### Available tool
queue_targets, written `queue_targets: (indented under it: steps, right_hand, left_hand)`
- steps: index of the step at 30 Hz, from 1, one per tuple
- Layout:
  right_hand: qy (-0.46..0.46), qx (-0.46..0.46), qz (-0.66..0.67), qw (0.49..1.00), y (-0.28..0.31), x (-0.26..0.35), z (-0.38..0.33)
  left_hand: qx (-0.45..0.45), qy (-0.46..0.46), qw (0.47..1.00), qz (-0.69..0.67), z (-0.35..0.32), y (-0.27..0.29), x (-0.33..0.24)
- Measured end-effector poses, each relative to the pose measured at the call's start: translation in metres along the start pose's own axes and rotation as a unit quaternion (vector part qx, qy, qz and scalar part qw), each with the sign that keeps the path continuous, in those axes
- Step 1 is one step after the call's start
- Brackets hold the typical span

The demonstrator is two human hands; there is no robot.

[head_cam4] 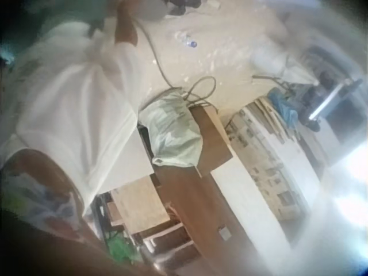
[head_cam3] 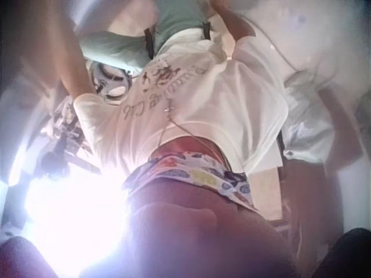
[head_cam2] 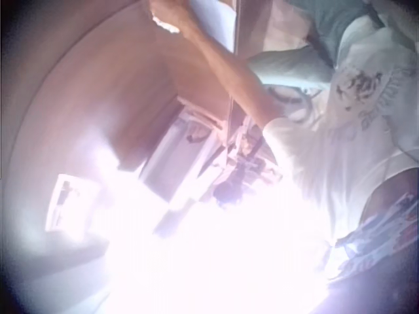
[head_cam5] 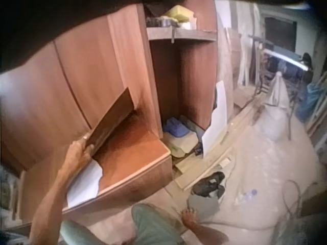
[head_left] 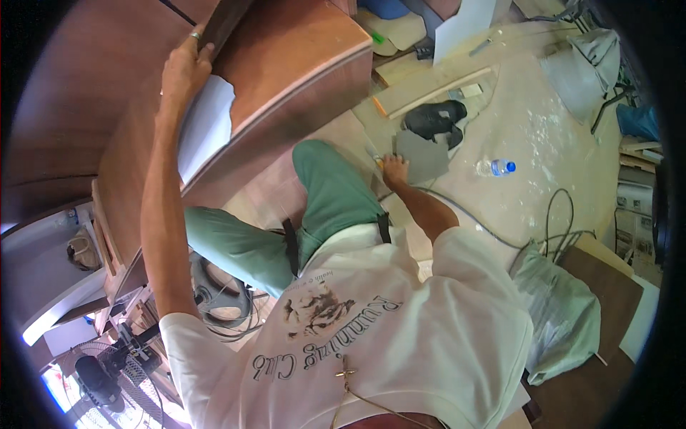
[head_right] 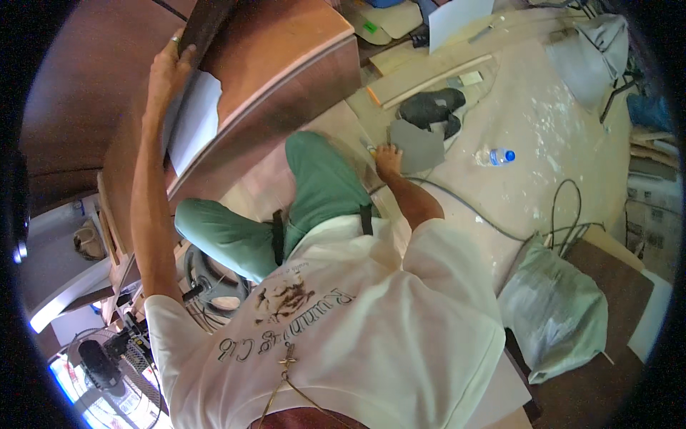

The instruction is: The person applies a wood veneer sheet to the top of a cabinet, wipes the surface with a cloth, and then trims the excess veneer along the edge with a scraper tool.

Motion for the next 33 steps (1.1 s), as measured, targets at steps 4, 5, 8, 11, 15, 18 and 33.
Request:
queue_targets:
  steps: [4, 5, 8, 11, 15, 18, 33]
  right_hand:
    - [-0.002, -0.008, 0.151, 0.988, 0.031, -0.018, -0.007]
    - [0.002, -0.010, 0.214, 0.977, 0.049, -0.019, -0.007]
    - [-0.024, -0.093, 0.396, 0.913, 0.111, -0.022, -0.022]
    - [-0.083, -0.151, 0.654, 0.737, 0.208, 0.000, -0.024]
    - [-0.044, -0.089, 0.800, 0.591, 0.317, 0.057, 0.006]
    - [0.048, 0.056, 0.790, 0.608, 0.357, 0.105, 0.056]
    - [-0.001, 0.155, 0.745, 0.649, 0.366, 0.241, 0.265]
  left_hand:
    - [-0.001, 0.010, 0.998, 0.057, 0.005, 0.004, -0.009]
    - [-0.013, -0.008, 0.999, 0.049, 0.007, 0.004, -0.006]
    - [-0.019, 0.000, 0.999, 0.038, 0.006, 0.011, -0.008]
    - [-0.026, -0.020, 0.999, 0.020, 0.002, 0.018, 0.000]
    - [-0.018, -0.015, 0.999, 0.033, 0.001, 0.026, -0.010]
    - [-0.030, -0.038, 0.998, 0.035, 0.005, 0.021, -0.005]
    - [0.023, -0.032, 0.999, -0.028, 0.003, 0.029, 0.000]
Point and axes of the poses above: each hand's wrist, its own z-axis towards the middle knuckle, its own y-axis out of the back of the hand, x = y × z, the point moved 5 cm from there along z, towards the middle knuckle, and after that the axes turned 3 degrees about -x, right-handed, at the moved point
